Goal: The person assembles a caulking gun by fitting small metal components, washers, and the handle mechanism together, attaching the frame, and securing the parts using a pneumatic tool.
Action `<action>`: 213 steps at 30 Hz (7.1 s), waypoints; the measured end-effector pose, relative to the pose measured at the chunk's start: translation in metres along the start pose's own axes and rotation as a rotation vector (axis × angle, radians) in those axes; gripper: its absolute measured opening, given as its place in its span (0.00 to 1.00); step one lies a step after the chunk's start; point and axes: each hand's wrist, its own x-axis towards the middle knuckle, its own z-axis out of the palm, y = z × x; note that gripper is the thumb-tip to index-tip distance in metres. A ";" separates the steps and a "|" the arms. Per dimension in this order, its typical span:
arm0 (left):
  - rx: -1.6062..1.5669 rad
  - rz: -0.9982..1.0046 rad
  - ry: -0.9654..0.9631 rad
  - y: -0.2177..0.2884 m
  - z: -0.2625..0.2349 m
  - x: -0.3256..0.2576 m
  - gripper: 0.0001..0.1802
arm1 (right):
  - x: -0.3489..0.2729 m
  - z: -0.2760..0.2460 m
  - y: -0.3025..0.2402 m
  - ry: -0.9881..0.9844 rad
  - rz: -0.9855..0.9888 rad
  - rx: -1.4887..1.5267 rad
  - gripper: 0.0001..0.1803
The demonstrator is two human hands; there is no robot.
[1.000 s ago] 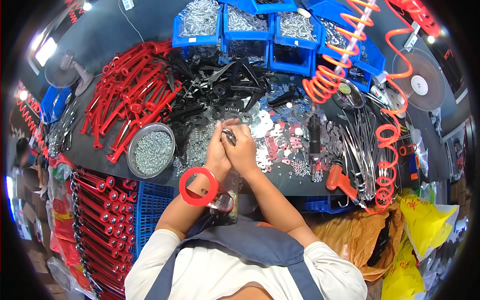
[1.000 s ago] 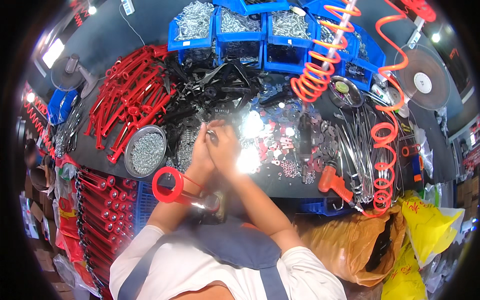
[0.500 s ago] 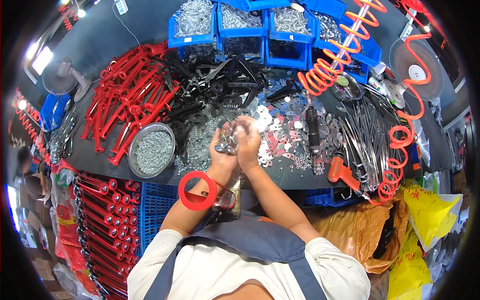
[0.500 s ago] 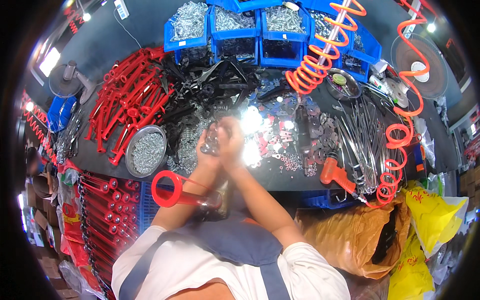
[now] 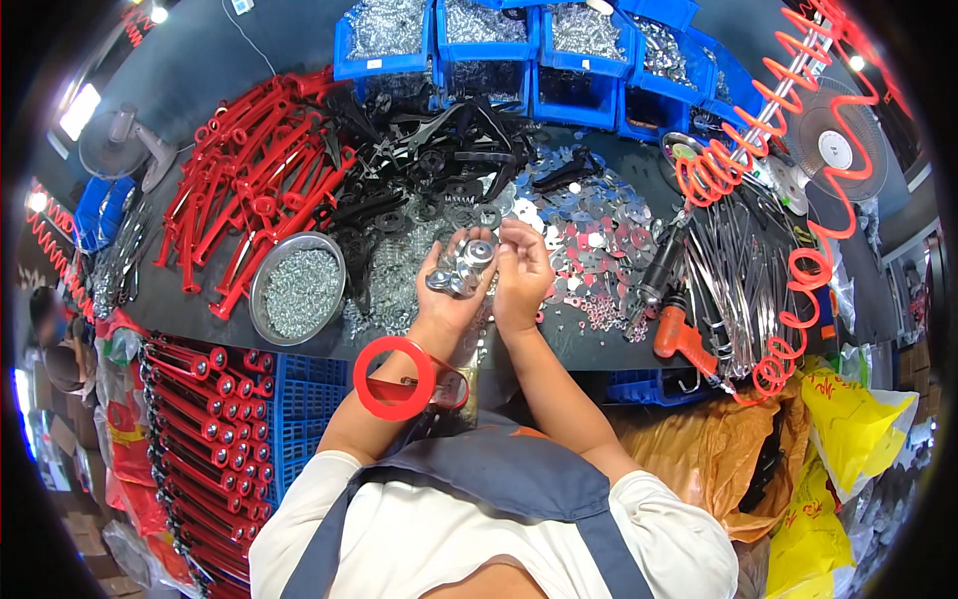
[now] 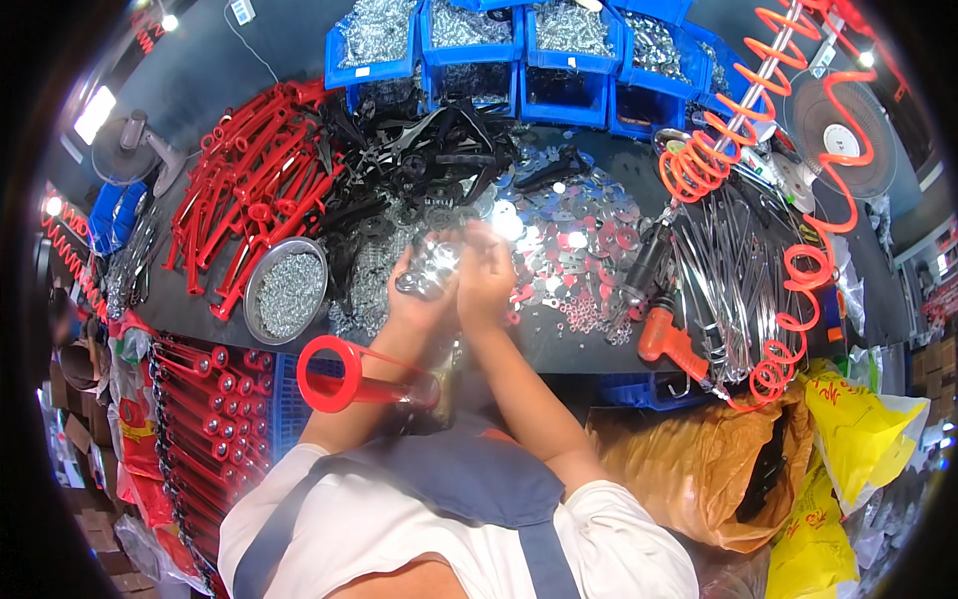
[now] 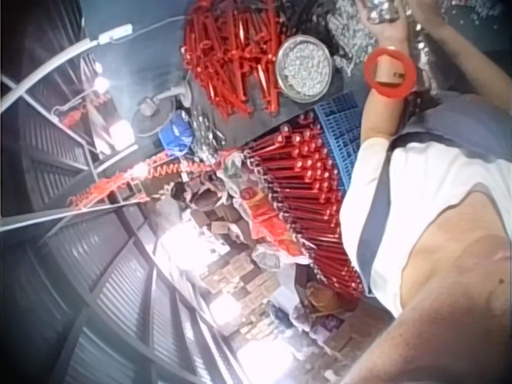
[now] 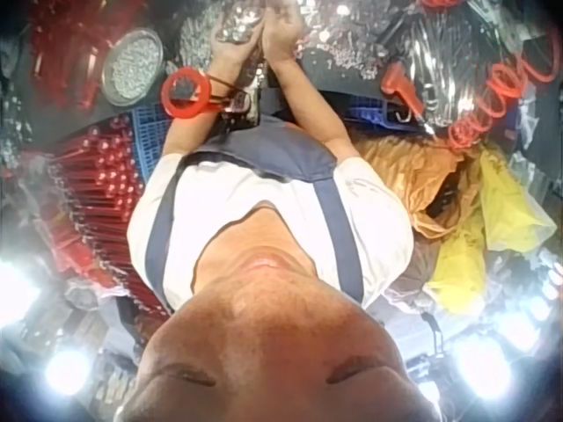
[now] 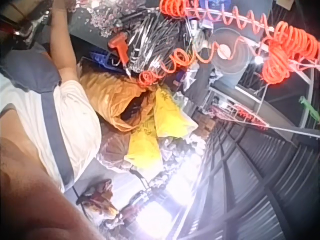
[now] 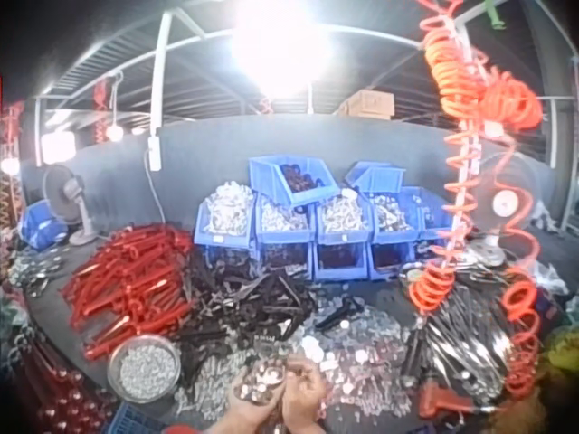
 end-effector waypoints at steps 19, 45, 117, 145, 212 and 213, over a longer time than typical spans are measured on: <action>0.805 0.215 -0.106 -0.008 0.013 -0.030 0.23 | 0.015 -0.041 -0.035 -0.560 -0.027 -0.539 0.23; 0.832 0.211 -0.114 -0.010 0.014 -0.040 0.22 | 0.023 -0.052 -0.029 -0.580 0.085 -0.461 0.09; 0.021 -0.400 0.005 0.022 -0.031 -0.013 0.21 | -0.016 -0.069 -0.054 -0.427 -0.198 -0.801 0.16; 0.212 -0.450 0.069 0.025 -0.023 -0.015 0.17 | 0.002 -0.038 -0.044 -0.838 -0.462 -0.698 0.13; -0.100 -0.037 0.267 0.015 -0.020 -0.017 0.20 | 0.001 -0.127 -0.053 0.004 0.534 -0.020 0.13; -0.101 -0.045 0.271 0.018 -0.024 -0.016 0.20 | -0.003 -0.141 -0.057 -0.042 0.544 -0.212 0.13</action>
